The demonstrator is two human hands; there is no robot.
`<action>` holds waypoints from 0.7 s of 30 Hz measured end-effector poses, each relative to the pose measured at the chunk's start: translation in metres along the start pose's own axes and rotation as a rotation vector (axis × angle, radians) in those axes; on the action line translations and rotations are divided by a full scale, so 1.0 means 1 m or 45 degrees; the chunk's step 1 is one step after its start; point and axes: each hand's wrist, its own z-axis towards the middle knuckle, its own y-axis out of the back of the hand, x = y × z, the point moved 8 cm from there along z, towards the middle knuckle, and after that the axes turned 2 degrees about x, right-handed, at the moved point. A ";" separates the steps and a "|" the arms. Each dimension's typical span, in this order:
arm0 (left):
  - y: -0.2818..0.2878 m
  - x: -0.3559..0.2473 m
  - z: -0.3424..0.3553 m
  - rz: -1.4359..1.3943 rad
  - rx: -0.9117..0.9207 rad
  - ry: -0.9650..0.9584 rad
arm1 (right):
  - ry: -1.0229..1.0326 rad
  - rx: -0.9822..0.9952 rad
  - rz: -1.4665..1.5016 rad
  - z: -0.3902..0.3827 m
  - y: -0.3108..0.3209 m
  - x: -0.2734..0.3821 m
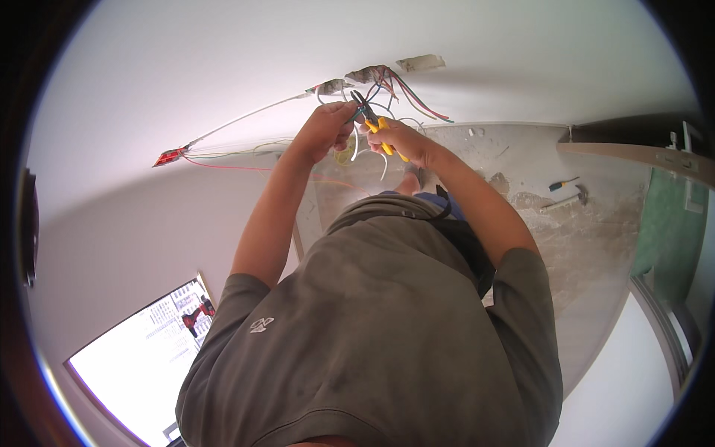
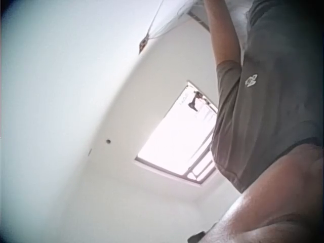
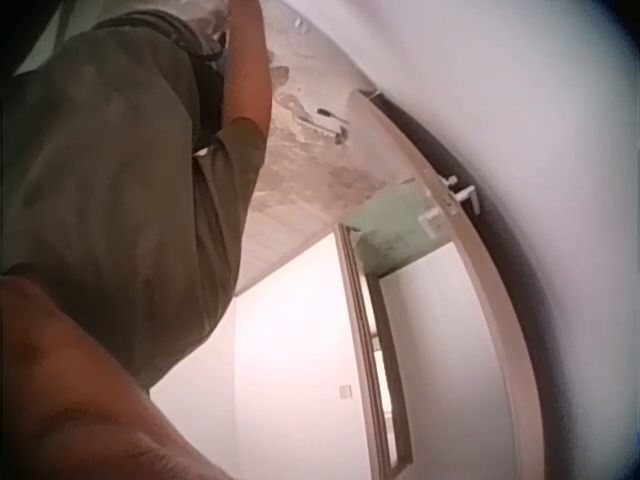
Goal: Organizing and installing electrical wires into wall-mounted junction boxes using a hammer and pliers.
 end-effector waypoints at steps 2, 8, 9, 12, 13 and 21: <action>0.001 0.000 0.000 0.001 -0.011 -0.021 | -0.024 -0.038 -0.058 -0.001 0.000 0.000; 0.001 0.006 0.002 -0.021 -0.003 -0.012 | -0.009 -0.085 0.023 -0.002 -0.001 0.001; 0.000 0.007 0.003 -0.047 0.011 0.015 | 0.032 -0.060 0.034 -0.001 -0.003 0.004; 0.001 0.009 0.004 -0.093 0.002 0.045 | 0.048 0.002 0.124 0.001 -0.006 0.004; 0.001 0.009 0.004 -0.092 0.004 0.048 | 0.041 -0.001 0.079 0.001 -0.006 0.004; 0.002 0.004 0.005 -0.032 0.056 0.024 | 0.039 -0.031 -0.114 0.003 -0.002 0.003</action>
